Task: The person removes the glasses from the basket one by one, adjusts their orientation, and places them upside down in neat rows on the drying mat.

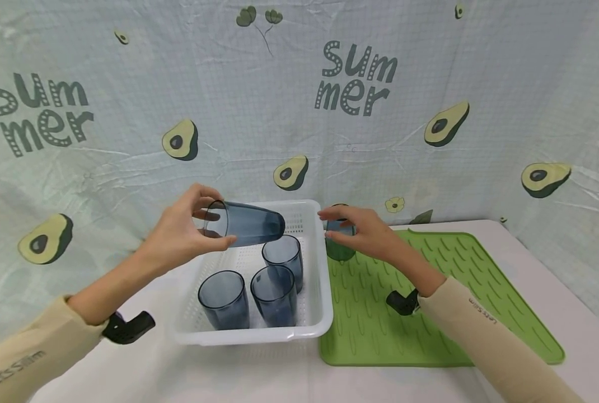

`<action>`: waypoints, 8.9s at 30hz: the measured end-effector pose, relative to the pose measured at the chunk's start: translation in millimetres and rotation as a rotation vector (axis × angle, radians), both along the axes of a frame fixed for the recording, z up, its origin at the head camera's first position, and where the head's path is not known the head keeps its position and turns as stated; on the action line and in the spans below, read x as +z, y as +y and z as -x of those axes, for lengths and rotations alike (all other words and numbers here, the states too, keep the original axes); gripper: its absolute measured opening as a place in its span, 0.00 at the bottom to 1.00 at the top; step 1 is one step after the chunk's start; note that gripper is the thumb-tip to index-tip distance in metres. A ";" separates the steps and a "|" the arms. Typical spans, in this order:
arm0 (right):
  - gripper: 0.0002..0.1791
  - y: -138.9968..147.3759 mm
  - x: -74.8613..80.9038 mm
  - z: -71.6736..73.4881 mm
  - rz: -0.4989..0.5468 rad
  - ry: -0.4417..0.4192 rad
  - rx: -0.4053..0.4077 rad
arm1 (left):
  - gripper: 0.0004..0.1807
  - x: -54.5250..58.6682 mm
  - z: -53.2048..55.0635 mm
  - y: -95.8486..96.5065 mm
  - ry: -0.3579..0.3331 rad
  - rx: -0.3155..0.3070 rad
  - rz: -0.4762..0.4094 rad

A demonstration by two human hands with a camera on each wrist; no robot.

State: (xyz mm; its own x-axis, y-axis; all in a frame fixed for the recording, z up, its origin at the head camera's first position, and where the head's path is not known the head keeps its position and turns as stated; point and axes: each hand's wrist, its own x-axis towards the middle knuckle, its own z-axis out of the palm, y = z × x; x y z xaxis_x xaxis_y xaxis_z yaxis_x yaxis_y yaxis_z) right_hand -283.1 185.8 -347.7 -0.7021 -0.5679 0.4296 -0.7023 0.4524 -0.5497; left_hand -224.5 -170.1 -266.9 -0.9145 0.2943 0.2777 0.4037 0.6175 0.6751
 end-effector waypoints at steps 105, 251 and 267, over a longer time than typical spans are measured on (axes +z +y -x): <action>0.46 -92.8 23.5 -39.8 0.984 -0.573 0.513 | 0.52 -40.9 1.8 37.5 0.332 -0.178 -0.029; 0.34 99.0 3.9 -51.1 0.721 -0.463 -0.045 | 0.44 -43.3 13.9 -19.3 -0.189 -0.321 0.467; 0.33 97.2 -14.9 -33.0 0.540 -0.410 -0.259 | 0.38 -41.0 38.3 -9.1 -0.239 -0.276 0.492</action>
State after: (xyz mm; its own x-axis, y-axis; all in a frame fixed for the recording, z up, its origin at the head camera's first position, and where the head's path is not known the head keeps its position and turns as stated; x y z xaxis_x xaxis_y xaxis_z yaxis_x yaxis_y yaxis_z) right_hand -250.0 282.9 -362.5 -0.9501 -0.1448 0.2764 -0.2988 0.1674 -0.9395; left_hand -262.8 -179.2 -307.9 -0.8063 0.5710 -0.1543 0.4659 0.7739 0.4290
